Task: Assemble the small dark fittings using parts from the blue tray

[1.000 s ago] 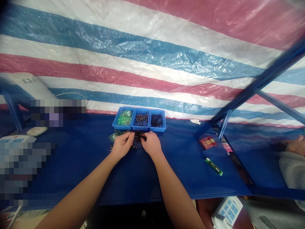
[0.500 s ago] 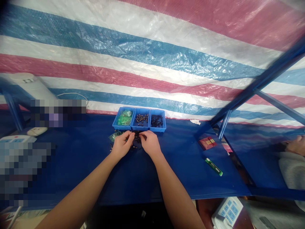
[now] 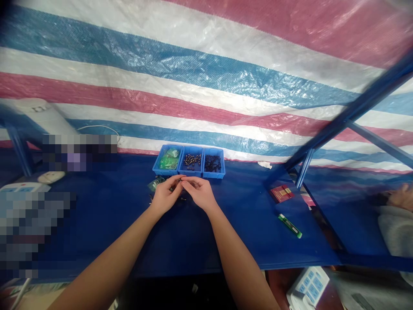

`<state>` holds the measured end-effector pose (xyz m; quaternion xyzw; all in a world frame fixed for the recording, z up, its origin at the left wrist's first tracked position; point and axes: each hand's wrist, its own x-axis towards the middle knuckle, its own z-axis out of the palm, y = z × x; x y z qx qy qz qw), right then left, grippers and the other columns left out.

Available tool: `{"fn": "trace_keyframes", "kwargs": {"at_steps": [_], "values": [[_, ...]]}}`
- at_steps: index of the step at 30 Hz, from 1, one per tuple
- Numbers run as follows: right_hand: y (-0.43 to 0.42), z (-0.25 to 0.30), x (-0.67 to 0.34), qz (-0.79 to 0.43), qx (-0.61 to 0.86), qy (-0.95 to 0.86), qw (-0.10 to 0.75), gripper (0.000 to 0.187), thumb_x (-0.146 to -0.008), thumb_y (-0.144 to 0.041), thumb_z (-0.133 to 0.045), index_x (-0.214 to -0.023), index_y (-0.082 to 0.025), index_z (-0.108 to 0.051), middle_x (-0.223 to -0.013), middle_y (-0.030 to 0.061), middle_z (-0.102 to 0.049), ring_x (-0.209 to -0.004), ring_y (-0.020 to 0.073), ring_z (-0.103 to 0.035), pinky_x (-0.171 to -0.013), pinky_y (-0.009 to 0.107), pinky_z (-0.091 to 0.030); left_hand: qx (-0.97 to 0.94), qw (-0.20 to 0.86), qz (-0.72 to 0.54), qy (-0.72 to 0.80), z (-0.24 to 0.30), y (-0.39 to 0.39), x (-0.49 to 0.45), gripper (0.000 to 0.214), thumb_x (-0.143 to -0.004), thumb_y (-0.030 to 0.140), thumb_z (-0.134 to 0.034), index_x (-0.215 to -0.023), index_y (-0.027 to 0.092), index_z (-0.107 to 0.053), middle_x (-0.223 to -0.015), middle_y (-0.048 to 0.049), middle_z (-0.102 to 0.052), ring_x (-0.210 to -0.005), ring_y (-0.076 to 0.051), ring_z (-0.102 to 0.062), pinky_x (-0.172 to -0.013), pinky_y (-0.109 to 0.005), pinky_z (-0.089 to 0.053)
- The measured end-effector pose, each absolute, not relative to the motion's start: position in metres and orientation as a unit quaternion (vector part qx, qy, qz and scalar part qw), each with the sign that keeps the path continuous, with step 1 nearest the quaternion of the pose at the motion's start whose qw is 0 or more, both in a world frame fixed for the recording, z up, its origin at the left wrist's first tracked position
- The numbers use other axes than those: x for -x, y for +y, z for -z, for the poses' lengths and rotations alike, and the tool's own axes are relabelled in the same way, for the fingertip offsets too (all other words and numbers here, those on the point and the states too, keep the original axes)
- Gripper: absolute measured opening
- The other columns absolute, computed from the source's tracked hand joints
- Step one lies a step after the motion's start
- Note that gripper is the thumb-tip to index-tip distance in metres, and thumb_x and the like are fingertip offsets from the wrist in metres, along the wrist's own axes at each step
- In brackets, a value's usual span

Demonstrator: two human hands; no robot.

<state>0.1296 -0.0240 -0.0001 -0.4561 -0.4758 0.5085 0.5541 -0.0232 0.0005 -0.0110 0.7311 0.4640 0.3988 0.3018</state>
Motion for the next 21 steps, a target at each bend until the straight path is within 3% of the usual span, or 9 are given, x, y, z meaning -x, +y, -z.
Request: {"fn": "trace_keyframes", "kwargs": {"at_steps": [7,12,21], "values": [[-0.024,-0.005,-0.128,-0.515,0.469,-0.462,0.549,0.040,-0.077,-0.051,-0.068,-0.100,-0.019,-0.075,-0.098,0.0079,-0.075,-0.093,0.0255,-0.070,-0.084,0.040,-0.057,-0.727,0.295,-0.402,0.473,0.008,-0.002,0.021,0.037,-0.090,0.041,-0.052,-0.118,0.021,-0.064,-0.075,-0.0008,-0.068,-0.061,-0.013,-0.061,-0.060,-0.023,-0.047],[-0.024,-0.004,-0.130,-0.500,0.464,-0.479,0.552,0.041,-0.080,-0.051,-0.065,-0.104,-0.019,-0.074,-0.101,0.0079,-0.074,-0.098,0.0269,-0.069,-0.088,0.042,-0.056,-0.713,0.243,-0.419,0.507,0.008,0.000,0.021,0.029,-0.091,0.040,-0.050,-0.103,0.020,-0.068,-0.067,0.0007,-0.066,-0.057,-0.012,-0.059,-0.059,-0.022,-0.045],[-0.023,0.007,-0.132,-0.449,0.485,-0.503,0.556,0.033,-0.079,-0.042,-0.069,-0.104,-0.021,-0.072,-0.101,0.0070,-0.074,-0.092,0.0236,-0.071,-0.090,0.040,-0.056,-0.709,0.262,-0.414,0.507,0.013,0.003,0.021,0.026,-0.094,0.041,-0.044,-0.097,0.019,-0.060,-0.068,0.0005,-0.065,-0.057,-0.012,-0.060,-0.055,-0.021,-0.042]]}}
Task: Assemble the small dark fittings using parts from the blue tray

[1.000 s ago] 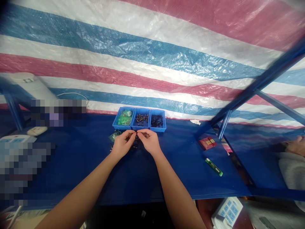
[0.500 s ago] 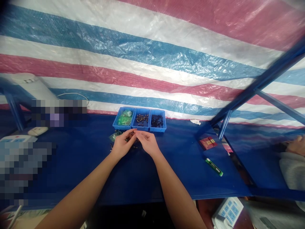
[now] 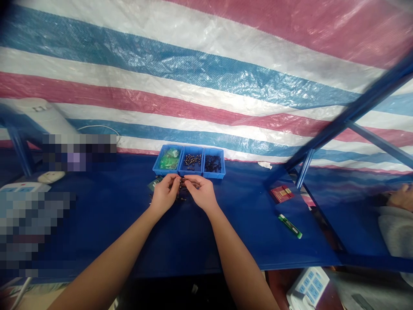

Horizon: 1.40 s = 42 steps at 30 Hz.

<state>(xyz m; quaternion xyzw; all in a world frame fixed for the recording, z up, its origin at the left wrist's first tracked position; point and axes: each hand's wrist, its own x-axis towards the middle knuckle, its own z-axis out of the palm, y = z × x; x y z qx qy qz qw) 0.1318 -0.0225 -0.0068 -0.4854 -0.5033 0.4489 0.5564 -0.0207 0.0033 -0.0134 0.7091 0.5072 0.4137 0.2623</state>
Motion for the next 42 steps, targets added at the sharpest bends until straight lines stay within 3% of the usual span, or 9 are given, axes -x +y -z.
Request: {"fn": "trace_keyframes", "kwargs": {"at_steps": [6,12,21,27,35,42], "values": [[-0.0222,0.0049,-0.1321,-0.449,0.491,-0.492,0.561,0.031,-0.078,-0.042,-0.069,-0.099,-0.020,-0.073,-0.097,0.0070,-0.075,-0.089,0.0240,-0.072,-0.088,0.041,-0.057,-0.708,0.289,-0.406,0.501,0.0096,0.0003,0.0219,0.029,-0.094,0.043,-0.043,-0.094,0.020,-0.060,-0.062,0.0020,-0.061,-0.053,-0.013,-0.057,-0.053,-0.022,-0.042],[-0.0208,0.0041,-0.1316,-0.461,0.481,-0.469,0.579,0.031,-0.077,-0.044,-0.071,-0.096,-0.020,-0.073,-0.092,0.0066,-0.075,-0.086,0.0247,-0.073,-0.085,0.041,-0.059,-0.712,0.311,-0.408,0.479,0.0089,-0.0019,0.0213,0.027,-0.092,0.041,-0.047,-0.105,0.021,-0.058,-0.059,0.0042,-0.058,-0.048,-0.011,-0.052,-0.050,-0.022,-0.039],[-0.0216,0.0052,-0.1309,-0.453,0.484,-0.478,0.576,0.031,-0.077,-0.040,-0.071,-0.100,-0.019,-0.072,-0.095,0.0069,-0.075,-0.086,0.0234,-0.072,-0.086,0.040,-0.058,-0.719,0.303,-0.398,0.482,0.0064,-0.0020,0.0216,0.026,-0.094,0.041,-0.045,-0.092,0.021,-0.060,-0.062,0.0025,-0.060,-0.055,-0.012,-0.057,-0.054,-0.022,-0.041],[-0.0220,0.0028,-0.1317,-0.453,0.484,-0.473,0.580,0.030,-0.076,-0.040,-0.072,-0.098,-0.019,-0.073,-0.095,0.0072,-0.075,-0.087,0.0245,-0.072,-0.086,0.041,-0.058,-0.712,0.307,-0.413,0.479,0.0078,-0.0028,0.0215,0.025,-0.092,0.041,-0.048,-0.106,0.021,-0.056,-0.057,0.0053,-0.056,-0.045,-0.010,-0.048,-0.049,-0.021,-0.036],[-0.0218,0.0030,-0.1305,-0.455,0.482,-0.473,0.581,0.031,-0.075,-0.040,-0.073,-0.097,-0.019,-0.073,-0.094,0.0068,-0.075,-0.085,0.0240,-0.073,-0.084,0.039,-0.059,-0.713,0.294,-0.410,0.487,0.0091,-0.0010,0.0215,0.026,-0.093,0.042,-0.045,-0.093,0.019,-0.059,-0.061,0.0032,-0.059,-0.053,-0.011,-0.055,-0.053,-0.021,-0.040],[-0.0218,0.0020,-0.1311,-0.456,0.480,-0.464,0.588,0.027,-0.076,-0.037,-0.072,-0.096,-0.019,-0.072,-0.091,0.0061,-0.075,-0.083,0.0236,-0.073,-0.082,0.038,-0.059,-0.711,0.304,-0.418,0.477,0.0089,-0.0020,0.0215,0.025,-0.093,0.040,-0.048,-0.106,0.021,-0.057,-0.057,0.0054,-0.056,-0.049,-0.010,-0.051,-0.051,-0.021,-0.038]]}}
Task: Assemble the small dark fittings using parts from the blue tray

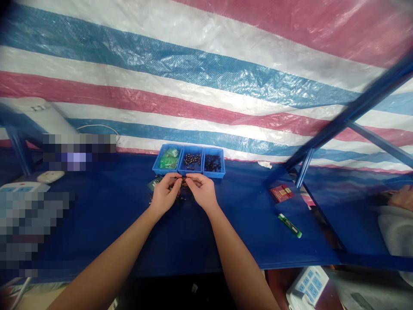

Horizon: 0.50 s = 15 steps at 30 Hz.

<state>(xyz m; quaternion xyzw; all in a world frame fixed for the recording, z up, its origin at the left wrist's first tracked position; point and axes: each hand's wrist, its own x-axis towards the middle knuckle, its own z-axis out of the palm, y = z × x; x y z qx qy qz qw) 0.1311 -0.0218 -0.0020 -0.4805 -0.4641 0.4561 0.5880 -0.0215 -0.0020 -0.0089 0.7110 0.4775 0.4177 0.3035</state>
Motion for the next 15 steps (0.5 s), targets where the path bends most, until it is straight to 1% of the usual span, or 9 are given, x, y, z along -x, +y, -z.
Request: {"fn": "trace_keyframes", "kwargs": {"at_steps": [4,9,10,13,15], "values": [[-0.0213,0.0044,-0.1315,-0.457,0.478,-0.471,0.584,0.028,-0.077,-0.037,-0.072,-0.098,-0.019,-0.072,-0.093,0.0068,-0.075,-0.083,0.0234,-0.073,-0.084,0.039,-0.059,-0.706,0.299,-0.414,0.491,0.0115,-0.0006,0.0209,0.024,-0.093,0.041,-0.048,-0.101,0.021,-0.058,-0.058,0.0054,-0.057,-0.047,-0.009,-0.049,-0.049,-0.020,-0.036],[-0.0201,0.0076,-0.1307,-0.454,0.474,-0.475,0.585,0.029,-0.076,-0.037,-0.073,-0.098,-0.018,-0.072,-0.093,0.0069,-0.075,-0.084,0.0232,-0.073,-0.084,0.039,-0.059,-0.712,0.300,-0.408,0.487,0.0102,-0.0014,0.0215,0.027,-0.093,0.042,-0.047,-0.090,0.020,-0.062,-0.059,0.0033,-0.060,-0.051,-0.011,-0.056,-0.051,-0.020,-0.040],[-0.0200,0.0077,-0.1306,-0.454,0.474,-0.476,0.586,0.029,-0.076,-0.037,-0.072,-0.098,-0.018,-0.072,-0.093,0.0069,-0.075,-0.084,0.0231,-0.073,-0.084,0.039,-0.059,-0.711,0.302,-0.411,0.484,0.0095,-0.0019,0.0216,0.027,-0.093,0.042,-0.048,-0.091,0.019,-0.062,-0.059,0.0031,-0.061,-0.052,-0.011,-0.057,-0.051,-0.021,-0.041],[-0.0202,0.0065,-0.1310,-0.452,0.475,-0.479,0.584,0.028,-0.077,-0.036,-0.071,-0.098,-0.018,-0.072,-0.093,0.0070,-0.075,-0.084,0.0230,-0.073,-0.083,0.038,-0.059,-0.707,0.313,-0.423,0.472,0.0083,-0.0031,0.0213,0.027,-0.091,0.042,-0.051,-0.104,0.020,-0.061,-0.061,0.0032,-0.063,-0.053,-0.012,-0.060,-0.052,-0.021,-0.043],[-0.0204,0.0054,-0.1313,-0.452,0.476,-0.479,0.583,0.028,-0.077,-0.037,-0.071,-0.099,-0.018,-0.072,-0.093,0.0072,-0.075,-0.085,0.0231,-0.072,-0.082,0.037,-0.059,-0.708,0.320,-0.425,0.464,0.0085,-0.0032,0.0207,0.029,-0.091,0.041,-0.052,-0.110,0.020,-0.061,-0.062,0.0030,-0.065,-0.054,-0.012,-0.061,-0.054,-0.021,-0.045]]}}
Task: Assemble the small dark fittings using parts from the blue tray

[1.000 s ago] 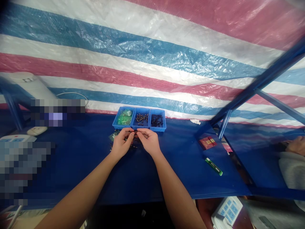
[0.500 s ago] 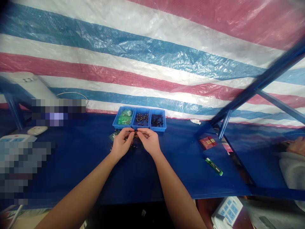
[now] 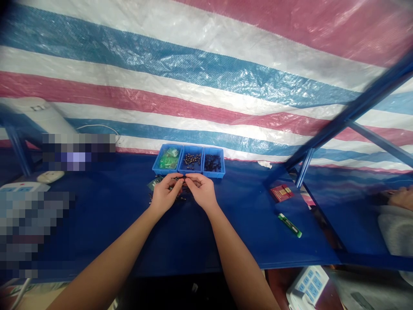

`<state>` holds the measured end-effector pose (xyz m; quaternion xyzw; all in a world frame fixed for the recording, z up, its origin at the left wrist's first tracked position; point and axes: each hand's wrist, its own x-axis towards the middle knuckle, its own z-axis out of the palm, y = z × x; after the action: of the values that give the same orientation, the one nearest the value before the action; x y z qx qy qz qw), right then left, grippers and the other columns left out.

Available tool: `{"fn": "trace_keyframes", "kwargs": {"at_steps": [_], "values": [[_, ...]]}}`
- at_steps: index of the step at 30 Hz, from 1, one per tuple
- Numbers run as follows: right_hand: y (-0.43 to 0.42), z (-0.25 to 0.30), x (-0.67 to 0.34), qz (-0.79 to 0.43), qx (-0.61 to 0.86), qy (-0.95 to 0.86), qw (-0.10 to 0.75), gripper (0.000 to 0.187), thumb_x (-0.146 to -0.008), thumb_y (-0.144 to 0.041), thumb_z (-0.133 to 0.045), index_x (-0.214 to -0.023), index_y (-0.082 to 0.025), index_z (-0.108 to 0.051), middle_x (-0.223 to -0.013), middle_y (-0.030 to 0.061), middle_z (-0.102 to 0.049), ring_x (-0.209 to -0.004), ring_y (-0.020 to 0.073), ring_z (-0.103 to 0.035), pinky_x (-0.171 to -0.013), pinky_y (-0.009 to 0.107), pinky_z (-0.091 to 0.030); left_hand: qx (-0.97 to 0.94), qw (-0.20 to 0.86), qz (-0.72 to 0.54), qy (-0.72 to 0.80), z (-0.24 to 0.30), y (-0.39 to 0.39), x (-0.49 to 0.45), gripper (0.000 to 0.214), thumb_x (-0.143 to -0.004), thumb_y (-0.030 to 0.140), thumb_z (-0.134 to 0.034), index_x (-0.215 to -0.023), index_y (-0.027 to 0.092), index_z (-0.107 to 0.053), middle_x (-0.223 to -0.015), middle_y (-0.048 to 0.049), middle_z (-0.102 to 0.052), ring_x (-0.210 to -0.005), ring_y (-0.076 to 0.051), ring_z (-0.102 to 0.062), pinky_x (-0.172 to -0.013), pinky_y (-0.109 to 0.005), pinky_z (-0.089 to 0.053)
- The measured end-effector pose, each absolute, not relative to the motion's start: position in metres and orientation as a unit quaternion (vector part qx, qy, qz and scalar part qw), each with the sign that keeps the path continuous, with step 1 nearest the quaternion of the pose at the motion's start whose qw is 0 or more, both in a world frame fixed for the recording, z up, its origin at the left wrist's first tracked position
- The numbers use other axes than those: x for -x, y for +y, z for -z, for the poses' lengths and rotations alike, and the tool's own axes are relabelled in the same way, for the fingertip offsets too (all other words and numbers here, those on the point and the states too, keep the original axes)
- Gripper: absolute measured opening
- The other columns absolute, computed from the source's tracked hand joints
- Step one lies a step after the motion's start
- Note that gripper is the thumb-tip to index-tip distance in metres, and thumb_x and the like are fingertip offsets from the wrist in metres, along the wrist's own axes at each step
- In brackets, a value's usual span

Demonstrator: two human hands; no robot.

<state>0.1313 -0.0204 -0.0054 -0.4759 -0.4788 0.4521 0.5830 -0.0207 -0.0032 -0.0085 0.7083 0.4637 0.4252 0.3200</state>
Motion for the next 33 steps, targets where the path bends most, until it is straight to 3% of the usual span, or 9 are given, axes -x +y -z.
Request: {"fn": "trace_keyframes", "kwargs": {"at_steps": [9,15,25,30,33], "values": [[-0.0211,0.0085,-0.1305,-0.449,0.484,-0.482,0.576,0.028,-0.077,-0.038,-0.071,-0.098,-0.019,-0.072,-0.090,0.0069,-0.075,-0.083,0.0236,-0.073,-0.082,0.039,-0.059,-0.715,0.293,-0.410,0.485,0.0099,0.0001,0.0216,0.028,-0.092,0.043,-0.049,-0.089,0.020,-0.064,-0.061,0.0019,-0.064,-0.055,-0.013,-0.061,-0.053,-0.021,-0.044],[-0.0195,0.0081,-0.1325,-0.445,0.480,-0.475,0.588,0.026,-0.078,-0.036,-0.071,-0.097,-0.019,-0.072,-0.090,0.0065,-0.075,-0.082,0.0233,-0.073,-0.081,0.039,-0.059,-0.700,0.337,-0.422,0.468,0.0073,-0.0026,0.0205,0.031,-0.090,0.042,-0.054,-0.112,0.022,-0.062,-0.065,0.0023,-0.067,-0.056,-0.013,-0.064,-0.055,-0.022,-0.047],[-0.0210,0.0089,-0.1309,-0.442,0.485,-0.484,0.578,0.030,-0.077,-0.040,-0.071,-0.097,-0.019,-0.072,-0.092,0.0069,-0.075,-0.084,0.0236,-0.072,-0.084,0.039,-0.059,-0.716,0.271,-0.422,0.486,0.0099,0.0000,0.0215,0.026,-0.091,0.042,-0.052,-0.092,0.020,-0.066,-0.064,0.0019,-0.064,-0.057,-0.011,-0.059,-0.057,-0.022,-0.044],[-0.0202,0.0085,-0.1316,-0.439,0.490,-0.479,0.581,0.031,-0.077,-0.043,-0.070,-0.097,-0.019,-0.072,-0.091,0.0065,-0.075,-0.085,0.0237,-0.072,-0.084,0.039,-0.058,-0.709,0.302,-0.430,0.470,0.0081,-0.0019,0.0207,0.031,-0.090,0.041,-0.055,-0.112,0.021,-0.061,-0.065,0.0029,-0.063,-0.057,-0.011,-0.058,-0.056,-0.021,-0.044],[-0.0201,0.0071,-0.1320,-0.443,0.489,-0.475,0.582,0.030,-0.076,-0.042,-0.071,-0.096,-0.019,-0.072,-0.090,0.0064,-0.075,-0.083,0.0235,-0.073,-0.083,0.038,-0.059,-0.712,0.297,-0.436,0.464,0.0083,-0.0022,0.0201,0.030,-0.090,0.041,-0.053,-0.111,0.021,-0.063,-0.063,0.0030,-0.061,-0.055,-0.011,-0.056,-0.055,-0.021,-0.043]]}}
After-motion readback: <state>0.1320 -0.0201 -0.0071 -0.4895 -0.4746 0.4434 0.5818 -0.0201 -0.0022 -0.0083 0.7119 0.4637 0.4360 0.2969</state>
